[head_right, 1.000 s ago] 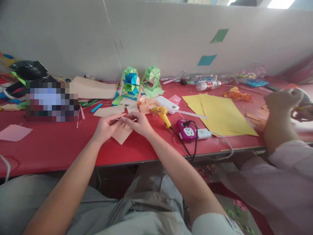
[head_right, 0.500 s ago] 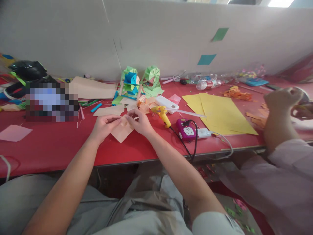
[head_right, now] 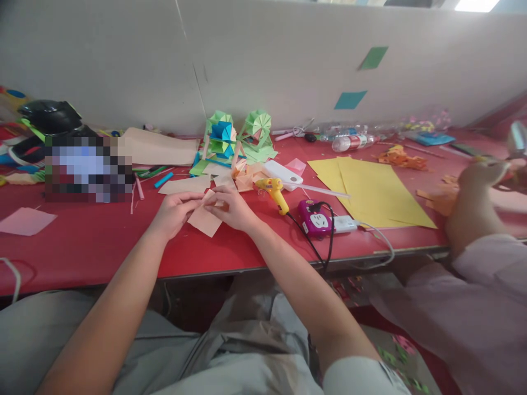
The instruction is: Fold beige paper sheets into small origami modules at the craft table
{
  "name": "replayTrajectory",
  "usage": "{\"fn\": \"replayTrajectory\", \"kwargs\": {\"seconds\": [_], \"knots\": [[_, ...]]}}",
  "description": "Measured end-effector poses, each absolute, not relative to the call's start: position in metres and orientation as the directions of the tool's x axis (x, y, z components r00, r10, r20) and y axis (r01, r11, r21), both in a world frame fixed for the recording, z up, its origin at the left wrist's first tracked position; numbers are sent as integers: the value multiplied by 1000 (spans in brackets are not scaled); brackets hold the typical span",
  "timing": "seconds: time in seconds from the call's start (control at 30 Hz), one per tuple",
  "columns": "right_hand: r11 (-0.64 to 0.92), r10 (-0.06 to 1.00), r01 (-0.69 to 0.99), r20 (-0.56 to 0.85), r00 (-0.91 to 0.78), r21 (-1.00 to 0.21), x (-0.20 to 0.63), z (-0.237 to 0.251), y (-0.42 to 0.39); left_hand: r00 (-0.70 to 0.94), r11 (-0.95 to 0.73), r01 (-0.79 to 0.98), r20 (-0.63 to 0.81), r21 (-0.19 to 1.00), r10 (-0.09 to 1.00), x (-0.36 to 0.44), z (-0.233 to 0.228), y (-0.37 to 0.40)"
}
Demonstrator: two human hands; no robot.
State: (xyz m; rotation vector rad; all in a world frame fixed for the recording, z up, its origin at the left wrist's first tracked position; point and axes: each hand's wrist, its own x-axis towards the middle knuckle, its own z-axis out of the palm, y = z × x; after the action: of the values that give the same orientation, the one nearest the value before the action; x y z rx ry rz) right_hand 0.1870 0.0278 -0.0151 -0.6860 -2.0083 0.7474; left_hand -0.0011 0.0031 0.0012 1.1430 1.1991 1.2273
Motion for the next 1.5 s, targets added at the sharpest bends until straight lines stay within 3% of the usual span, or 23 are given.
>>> {"fn": "replayTrajectory", "kwargs": {"seconds": [0.1, 0.23, 0.8, 1.1, 1.5], "knots": [[666, 706, 181, 532, -468, -724, 186, -13, 27, 21, 118, -171, -116, 978, 993, -1, 5, 3], [650, 716, 160, 529, -456, -743, 186, -11, 25, 73, 124, -236, -110, 964, 991, 0, 10, 1], [709, 672, 163, 587, -451, -686, 186, -10, 25, 59, 128, -198, -119, 972, 991, 1, 8, -2], [710, 670, 138, 603, -433, -691, 185, -7, 22, 86, -4, -106, 13, 994, 996, -1, 0, 0], [512, 850, 182, 464, -251, -839, 183, -15, 28, -46, -83, 76, 87, 994, 995, 1, -3, 1]]}}
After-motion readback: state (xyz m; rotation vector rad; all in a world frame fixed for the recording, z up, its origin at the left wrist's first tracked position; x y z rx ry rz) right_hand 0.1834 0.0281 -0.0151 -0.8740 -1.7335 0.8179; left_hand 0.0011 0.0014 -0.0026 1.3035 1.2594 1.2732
